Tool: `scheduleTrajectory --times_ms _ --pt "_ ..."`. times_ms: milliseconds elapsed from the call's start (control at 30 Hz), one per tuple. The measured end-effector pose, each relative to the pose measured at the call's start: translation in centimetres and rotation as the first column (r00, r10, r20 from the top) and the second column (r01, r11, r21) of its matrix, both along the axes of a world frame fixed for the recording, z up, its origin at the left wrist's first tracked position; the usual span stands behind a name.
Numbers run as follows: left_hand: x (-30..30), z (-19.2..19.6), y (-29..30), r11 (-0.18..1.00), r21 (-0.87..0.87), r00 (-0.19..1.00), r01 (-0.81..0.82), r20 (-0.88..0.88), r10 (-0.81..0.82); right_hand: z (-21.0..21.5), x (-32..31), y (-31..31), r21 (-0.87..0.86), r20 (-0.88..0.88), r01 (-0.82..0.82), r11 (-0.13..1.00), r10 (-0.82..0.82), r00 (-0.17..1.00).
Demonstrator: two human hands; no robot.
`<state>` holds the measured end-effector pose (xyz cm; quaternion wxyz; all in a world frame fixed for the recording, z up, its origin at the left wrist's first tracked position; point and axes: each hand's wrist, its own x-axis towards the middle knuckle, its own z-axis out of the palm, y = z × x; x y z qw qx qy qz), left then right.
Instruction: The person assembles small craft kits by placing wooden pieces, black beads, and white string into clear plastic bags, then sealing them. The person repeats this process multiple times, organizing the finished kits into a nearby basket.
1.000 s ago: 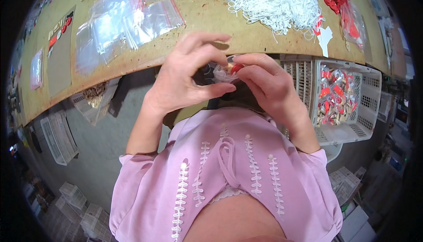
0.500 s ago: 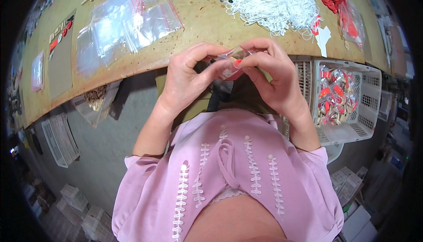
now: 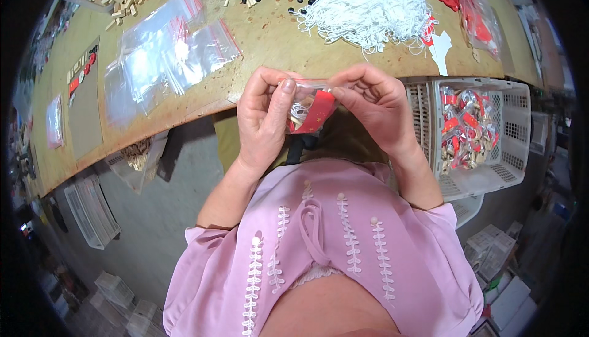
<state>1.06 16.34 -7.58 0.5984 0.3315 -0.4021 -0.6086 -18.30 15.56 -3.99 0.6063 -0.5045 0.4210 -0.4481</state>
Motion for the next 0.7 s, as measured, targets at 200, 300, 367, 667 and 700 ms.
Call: scheduleTrajectory --times_ms 200,300,367,667,700 --pt "-0.7 -0.1 0.0 0.998 -0.051 0.998 -0.049 -0.029 0.048 -0.9 -0.6 -0.4 0.195 0.186 0.017 0.981 -0.054 0.981" --pt "-0.9 -0.7 -0.3 0.996 -0.067 0.998 -0.052 -0.048 0.049 -1.2 -0.9 -0.5 0.2 0.222 0.008 0.98 -0.053 0.974" --pt "-0.1 -0.9 0.0 0.997 -0.057 0.995 -0.044 0.087 0.049 -1.2 -0.7 -0.1 0.18 0.212 0.027 0.983 -0.066 0.975" --pt "-0.8 2.4 -2.4 0.945 -0.285 0.658 0.159 0.744 0.114 -0.8 0.3 0.6 -0.388 -0.391 0.117 0.914 -0.279 0.877" --pt "-1.0 2.3 -2.6 0.94 -0.303 0.667 0.16 0.734 0.124 -0.9 0.1 0.5 -0.443 -0.433 0.091 0.892 -0.302 0.849"
